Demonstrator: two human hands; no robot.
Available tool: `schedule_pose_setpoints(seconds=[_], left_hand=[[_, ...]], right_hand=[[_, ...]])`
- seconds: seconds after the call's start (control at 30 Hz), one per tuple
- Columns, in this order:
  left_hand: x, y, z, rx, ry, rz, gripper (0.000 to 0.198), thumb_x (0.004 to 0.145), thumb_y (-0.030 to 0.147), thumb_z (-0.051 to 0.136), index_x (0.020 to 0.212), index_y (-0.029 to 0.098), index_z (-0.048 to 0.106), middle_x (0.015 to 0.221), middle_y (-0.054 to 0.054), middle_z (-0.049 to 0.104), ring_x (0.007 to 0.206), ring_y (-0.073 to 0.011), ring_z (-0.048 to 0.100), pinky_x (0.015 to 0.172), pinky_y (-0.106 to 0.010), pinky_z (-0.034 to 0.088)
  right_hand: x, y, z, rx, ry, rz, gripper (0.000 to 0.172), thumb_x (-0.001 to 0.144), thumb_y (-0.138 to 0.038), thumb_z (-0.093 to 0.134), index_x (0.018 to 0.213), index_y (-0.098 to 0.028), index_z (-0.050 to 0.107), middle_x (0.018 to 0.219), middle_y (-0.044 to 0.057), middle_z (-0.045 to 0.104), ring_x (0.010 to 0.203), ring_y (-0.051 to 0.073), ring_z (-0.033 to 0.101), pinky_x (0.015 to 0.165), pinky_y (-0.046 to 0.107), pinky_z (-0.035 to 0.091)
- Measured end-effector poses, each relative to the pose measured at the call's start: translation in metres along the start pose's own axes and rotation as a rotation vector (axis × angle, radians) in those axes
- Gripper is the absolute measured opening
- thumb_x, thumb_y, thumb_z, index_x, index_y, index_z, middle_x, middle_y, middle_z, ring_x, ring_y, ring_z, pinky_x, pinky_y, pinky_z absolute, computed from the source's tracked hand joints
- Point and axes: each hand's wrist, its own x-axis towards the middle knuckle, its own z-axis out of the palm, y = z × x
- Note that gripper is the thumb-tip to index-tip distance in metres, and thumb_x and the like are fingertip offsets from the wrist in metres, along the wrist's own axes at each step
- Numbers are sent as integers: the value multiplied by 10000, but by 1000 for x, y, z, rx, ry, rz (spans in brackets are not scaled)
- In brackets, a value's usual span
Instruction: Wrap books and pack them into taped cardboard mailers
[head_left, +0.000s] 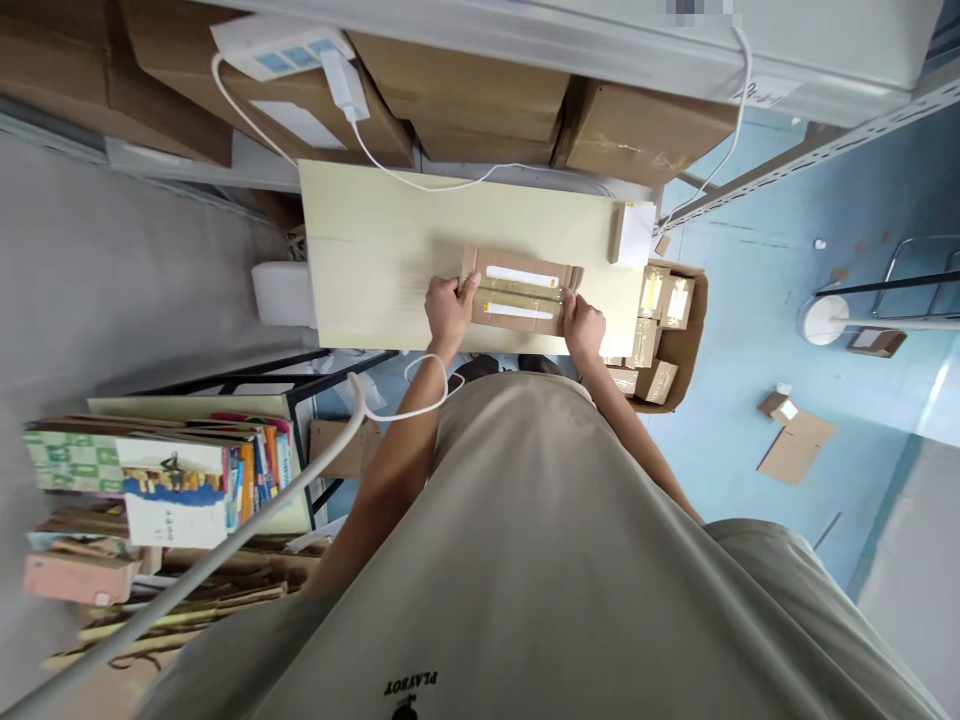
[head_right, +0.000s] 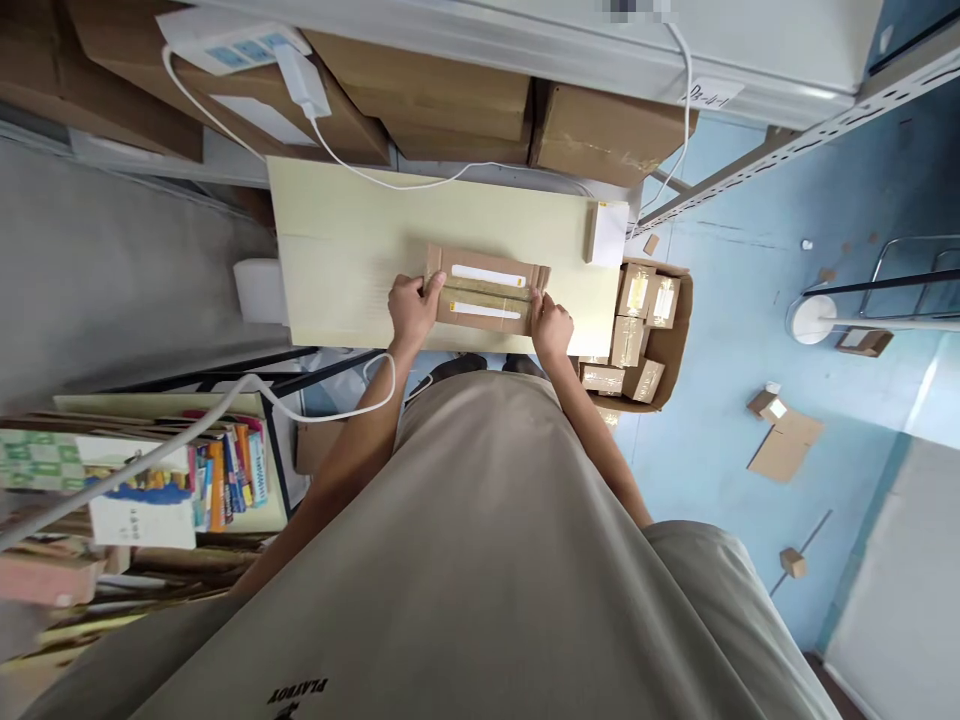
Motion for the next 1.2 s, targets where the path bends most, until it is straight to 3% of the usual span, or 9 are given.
schedule_pose_setpoints(seconds=[0.1, 0.2, 0.3, 0.43, 0.6, 0.77, 0.93, 1.03, 1.2], left_hand=[[-3, -4, 6, -23, -21, 16, 413, 1017, 604, 812, 900, 217, 733, 1113, -178, 746, 1224, -366, 744, 1151, -458, 593], [-5, -3, 4, -94, -154, 7, 449, 950, 619, 847, 1081, 192, 802, 1174, -173, 831, 1238, -360, 776, 1104, -429, 618], [-1, 0, -4, -178, -301, -5, 471, 975, 626, 767, 1122, 183, 825, 1173, -143, 881, 1211, -347, 810, 1039, -390, 629], [-2, 9, -17, -203, -356, 6, 482, 951, 639, 763, 1069, 175, 822, 1138, -135, 896, 1169, -351, 819, 996, -375, 641], [-14, 27, -35, -199, -284, 94, 460, 928, 556, 809, 1164, 161, 817, 1164, -128, 891, 1081, -316, 823, 971, -373, 649], [-6, 35, -43, -189, -199, 209, 537, 849, 427, 917, 1303, 161, 804, 1291, -134, 864, 1156, -311, 809, 997, -373, 670], [8, 17, -17, -84, -117, 111, 613, 765, 351, 983, 1320, 168, 797, 1434, -189, 809, 1216, -328, 816, 1052, -414, 685], [9, 0, 6, -88, -103, 17, 625, 798, 390, 946, 1370, 191, 793, 1369, -205, 846, 1198, -341, 836, 1089, -470, 673], [-2, -24, 17, -89, -83, -77, 583, 865, 294, 758, 1441, 213, 790, 1183, -193, 895, 1247, -390, 853, 1176, -586, 619]], right_hand=[[-2, 6, 13, 24, -41, 41, 950, 1086, -963, 308, 1354, -142, 704, 1023, 251, 856, 1086, 461, 829, 1065, 629, 616], [-2, 10, 17, 42, -111, 53, 1065, 991, -1049, 415, 1510, -136, 594, 1078, 247, 863, 1134, 500, 815, 1098, 655, 607], [1, 15, 13, 52, -168, 38, 1012, 1016, -1036, 317, 1449, -172, 618, 1103, 248, 859, 1141, 500, 808, 1072, 612, 613], [-2, 19, -8, 95, -223, -56, 849, 1073, -967, 206, 1176, -265, 671, 1048, 190, 851, 1051, 439, 815, 957, 512, 628], [-14, 19, -44, 159, -224, -155, 775, 1050, -993, 321, 977, -289, 637, 861, 122, 811, 856, 363, 810, 821, 454, 638], [0, 16, -57, 326, -182, -239, 840, 979, -1020, 496, 1144, -238, 756, 1201, 187, 887, 1161, 439, 854, 976, 559, 705], [24, 21, -29, 325, -154, -225, 640, 1033, -788, 648, 1323, -238, 799, 1320, 143, 883, 1224, 390, 854, 1118, 584, 690], [29, 26, -4, 292, -190, -177, 544, 1056, -555, 670, 1495, -246, 759, 1368, 108, 879, 1174, 339, 860, 1125, 567, 696], [33, 44, 5, 158, -306, -185, 676, 1031, -286, 632, 1706, -237, 625, 1652, 111, 735, 1341, 353, 818, 1222, 584, 648]])
